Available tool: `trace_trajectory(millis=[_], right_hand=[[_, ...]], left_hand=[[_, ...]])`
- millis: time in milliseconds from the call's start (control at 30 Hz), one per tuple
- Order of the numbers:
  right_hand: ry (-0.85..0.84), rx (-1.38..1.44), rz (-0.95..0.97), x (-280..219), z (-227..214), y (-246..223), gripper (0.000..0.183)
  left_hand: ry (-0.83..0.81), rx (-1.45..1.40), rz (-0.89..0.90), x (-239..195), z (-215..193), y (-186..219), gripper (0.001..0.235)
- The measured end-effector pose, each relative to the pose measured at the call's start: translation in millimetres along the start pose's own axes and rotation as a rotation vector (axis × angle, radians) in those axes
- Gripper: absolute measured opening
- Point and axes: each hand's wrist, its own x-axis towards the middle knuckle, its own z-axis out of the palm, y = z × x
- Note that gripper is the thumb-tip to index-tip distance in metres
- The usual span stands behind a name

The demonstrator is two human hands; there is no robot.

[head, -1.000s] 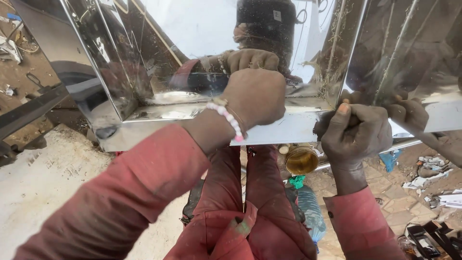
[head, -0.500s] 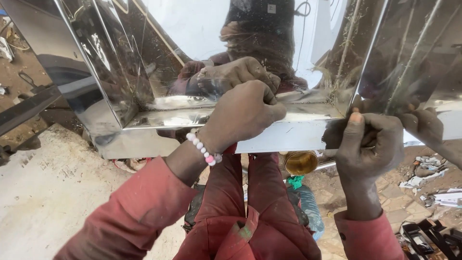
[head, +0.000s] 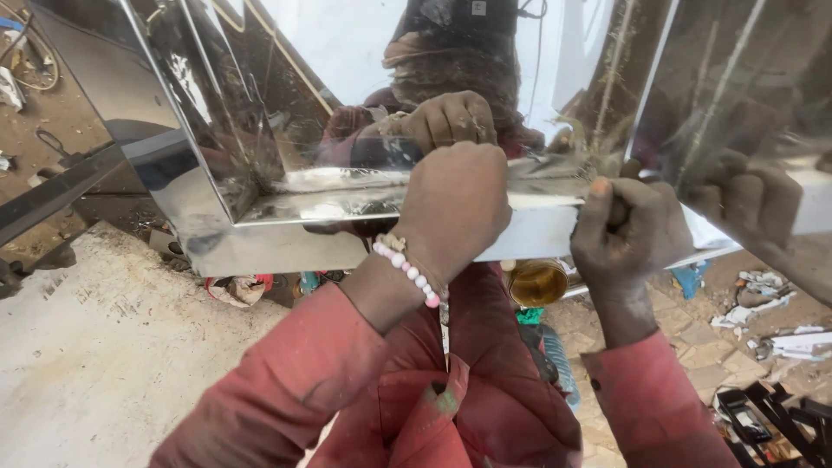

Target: Peeling off the protective plastic film from a newly fabricated stainless steel sink.

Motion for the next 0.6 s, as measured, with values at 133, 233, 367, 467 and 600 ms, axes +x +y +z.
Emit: trace_trajectory(millis=[133, 233, 367, 467, 600], right_hand=[[0.043, -0.072, 0.009, -0.9, 0.3, -1.0, 0.015], [0.062, -0.089, 0.018, -5.4, 3.4, 8.2, 0.018], [0.148, -0.032, -0.025, -11.9, 8.2, 22.5, 0.017], [0.158, -0.030, -0.033, -11.2, 9.2, 24.1, 0.017], [0.172, -0.012, -0.053, -8.7, 8.3, 22.3, 0.017]], left_hand=[[0.000, 0.154, 0.217, 5.9, 7.6, -0.2, 0.024], [-0.159, 0.053, 0.102, 14.0, 2.3, -2.8, 0.014], [-0.207, -0.202, -0.051, 23.6, 17.3, -25.4, 0.020], [-0.218, -0.241, -0.063, 14.7, -10.4, -16.6, 0.023], [-0.196, -0.180, -0.025, 21.4, -3.3, -13.7, 0.023]])
